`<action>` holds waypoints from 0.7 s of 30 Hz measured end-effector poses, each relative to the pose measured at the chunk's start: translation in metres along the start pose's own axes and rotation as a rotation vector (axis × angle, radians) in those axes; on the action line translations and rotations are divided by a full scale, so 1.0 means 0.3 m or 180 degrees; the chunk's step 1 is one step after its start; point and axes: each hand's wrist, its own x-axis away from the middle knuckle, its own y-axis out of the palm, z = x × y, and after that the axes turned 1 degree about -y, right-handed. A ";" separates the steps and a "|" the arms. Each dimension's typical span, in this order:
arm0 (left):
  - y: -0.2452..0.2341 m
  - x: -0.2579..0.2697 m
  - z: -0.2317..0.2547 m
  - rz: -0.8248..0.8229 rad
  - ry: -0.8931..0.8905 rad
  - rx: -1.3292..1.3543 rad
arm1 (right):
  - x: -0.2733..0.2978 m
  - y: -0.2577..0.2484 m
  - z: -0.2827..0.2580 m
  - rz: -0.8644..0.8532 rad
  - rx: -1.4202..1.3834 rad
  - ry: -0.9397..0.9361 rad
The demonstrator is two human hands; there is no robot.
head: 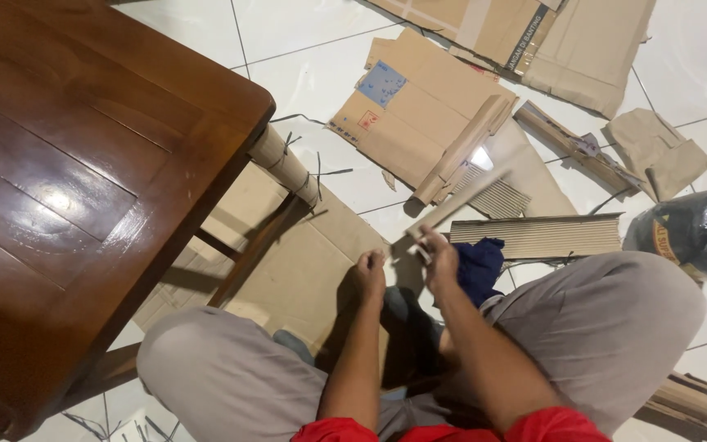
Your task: Wrapping wooden chair legs with protective cardboard and securing them with plastic ties
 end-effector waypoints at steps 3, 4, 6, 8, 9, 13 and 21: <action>-0.148 0.032 0.210 -0.0863 -0.1049 0.1696 | -0.024 -0.021 0.124 -0.0235 -0.0106 0.0435; -0.205 0.048 0.296 -0.1034 -0.1324 0.1709 | -0.047 -0.029 0.170 -0.0303 -0.0248 0.0618; -0.257 0.060 0.370 -0.1193 -0.1591 0.1723 | -0.053 -0.027 0.214 -0.0383 -0.0391 0.0802; -0.242 0.055 0.345 -0.1187 -0.1658 0.2356 | -0.016 -0.017 0.211 -0.0293 -0.0214 0.1116; -0.219 0.037 0.308 -0.1183 -0.1662 0.2357 | -0.003 -0.012 0.207 -0.0295 -0.0211 0.1120; -0.234 0.046 0.294 -0.0904 -0.0923 0.2447 | -0.031 -0.024 0.270 -0.0081 0.0131 0.1166; -0.288 0.018 0.173 -0.0856 -0.0191 0.2163 | -0.133 0.013 0.277 0.0581 0.0097 0.0847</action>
